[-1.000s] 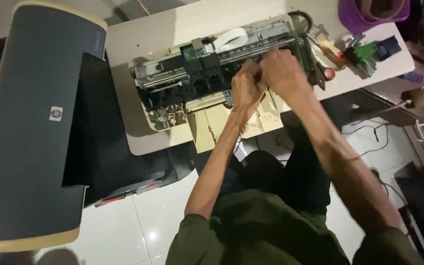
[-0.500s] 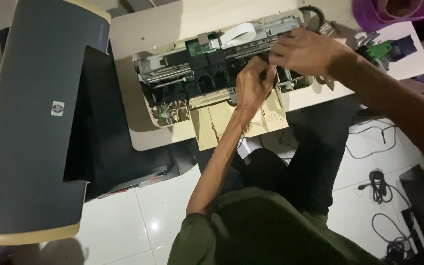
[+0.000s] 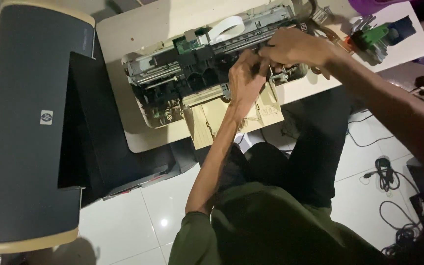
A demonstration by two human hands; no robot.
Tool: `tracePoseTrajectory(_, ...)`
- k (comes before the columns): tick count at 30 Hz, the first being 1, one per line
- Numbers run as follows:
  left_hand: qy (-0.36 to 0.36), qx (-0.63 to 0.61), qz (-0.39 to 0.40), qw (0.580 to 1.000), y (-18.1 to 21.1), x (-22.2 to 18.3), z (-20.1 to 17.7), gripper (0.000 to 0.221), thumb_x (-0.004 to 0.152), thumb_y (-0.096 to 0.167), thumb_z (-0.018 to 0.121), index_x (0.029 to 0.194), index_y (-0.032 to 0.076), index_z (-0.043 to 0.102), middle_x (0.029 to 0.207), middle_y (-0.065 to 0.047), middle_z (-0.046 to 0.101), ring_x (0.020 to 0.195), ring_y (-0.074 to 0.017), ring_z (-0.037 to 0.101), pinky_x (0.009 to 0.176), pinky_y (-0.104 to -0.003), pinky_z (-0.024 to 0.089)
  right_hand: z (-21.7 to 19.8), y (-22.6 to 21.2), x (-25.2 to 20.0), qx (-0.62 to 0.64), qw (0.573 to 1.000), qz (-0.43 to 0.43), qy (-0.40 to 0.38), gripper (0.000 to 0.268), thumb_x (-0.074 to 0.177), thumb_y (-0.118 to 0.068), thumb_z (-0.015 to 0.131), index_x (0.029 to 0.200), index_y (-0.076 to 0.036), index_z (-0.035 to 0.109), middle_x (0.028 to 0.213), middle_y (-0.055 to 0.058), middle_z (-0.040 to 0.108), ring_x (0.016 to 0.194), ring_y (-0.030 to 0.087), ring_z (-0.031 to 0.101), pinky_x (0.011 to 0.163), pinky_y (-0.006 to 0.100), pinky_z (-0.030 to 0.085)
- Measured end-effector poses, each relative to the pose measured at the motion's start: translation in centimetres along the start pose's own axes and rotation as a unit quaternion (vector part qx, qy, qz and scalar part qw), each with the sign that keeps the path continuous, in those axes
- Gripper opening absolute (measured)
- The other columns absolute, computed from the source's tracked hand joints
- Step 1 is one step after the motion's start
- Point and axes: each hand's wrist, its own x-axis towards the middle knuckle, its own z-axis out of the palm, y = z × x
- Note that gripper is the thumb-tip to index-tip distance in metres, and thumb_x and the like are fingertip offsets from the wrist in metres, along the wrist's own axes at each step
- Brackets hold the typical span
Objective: The person is disassembling a printer chassis, removing internal components and screws using a screwdriver.
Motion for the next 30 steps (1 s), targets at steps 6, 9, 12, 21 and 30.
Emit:
tracePoseTrajectory(6,0.022,0.008,-0.009,1.000,-0.8,0.0,0.8,0.027,0.091,0.021,0.066,0.072,0.002,0.066,0.082,-0.005,0.064,0.056,-0.0160,0.057,0.048,-0.035,0.040,-1.7,-1.2,-3.6,-0.088,0.994,-0.053,-0.021,0.037,0.107,-0.007,0.045,0.073,-0.003,0.058,0.062,0.004,0.037,0.049,0.013,0.030,0.046,0.024,0.029)
tracePoseTrajectory(9,0.026,0.009,-0.003,1.000,-0.3,0.0,0.5,0.034,0.095,0.027,0.063,0.071,0.002,0.066,0.083,-0.005,0.065,0.052,-0.0150,0.059,0.050,-0.034,0.043,-0.9,0.5,-2.1,-0.380,0.909,-0.151,0.079,0.015,0.104,-0.013,0.054,0.095,-0.011,0.065,0.086,0.003,0.054,0.075,0.013,0.055,0.075,0.027,0.049)
tracePoseTrajectory(12,0.021,0.002,-0.010,1.000,0.1,0.1,0.3,0.038,0.097,0.029,0.060,0.070,0.003,0.063,0.084,-0.007,0.064,0.052,-0.0155,0.059,0.050,-0.034,0.043,-0.7,1.9,-2.0,-0.600,0.750,-0.219,0.172,0.023,0.094,-0.017,0.069,0.116,-0.014,0.067,0.105,0.003,0.072,0.098,0.013,0.072,0.101,0.032,0.058)
tracePoseTrajectory(21,0.017,0.037,0.059,0.997,-1.3,0.1,0.5,0.029,0.099,0.022,0.061,0.080,0.000,0.067,0.079,-0.008,0.060,0.058,-0.0183,0.055,0.053,-0.038,0.040,1.1,1.6,-3.1,-0.037,0.979,-0.066,0.192,0.063,0.125,-0.032,0.051,0.069,-0.005,0.058,0.045,0.003,0.044,0.033,0.015,0.044,0.034,0.027,0.035)
tracePoseTrajectory(30,0.014,0.017,0.047,0.999,-0.4,0.2,0.6,0.028,0.096,0.020,0.063,0.076,0.000,0.065,0.081,-0.011,0.063,0.065,-0.0214,0.060,0.056,-0.038,0.043,3.8,3.1,3.0,-0.126,0.959,-0.143,0.209,0.037,0.107,-0.028,0.066,0.083,0.001,0.067,0.068,0.012,0.064,0.058,0.028,0.062,0.050,0.038,0.050)
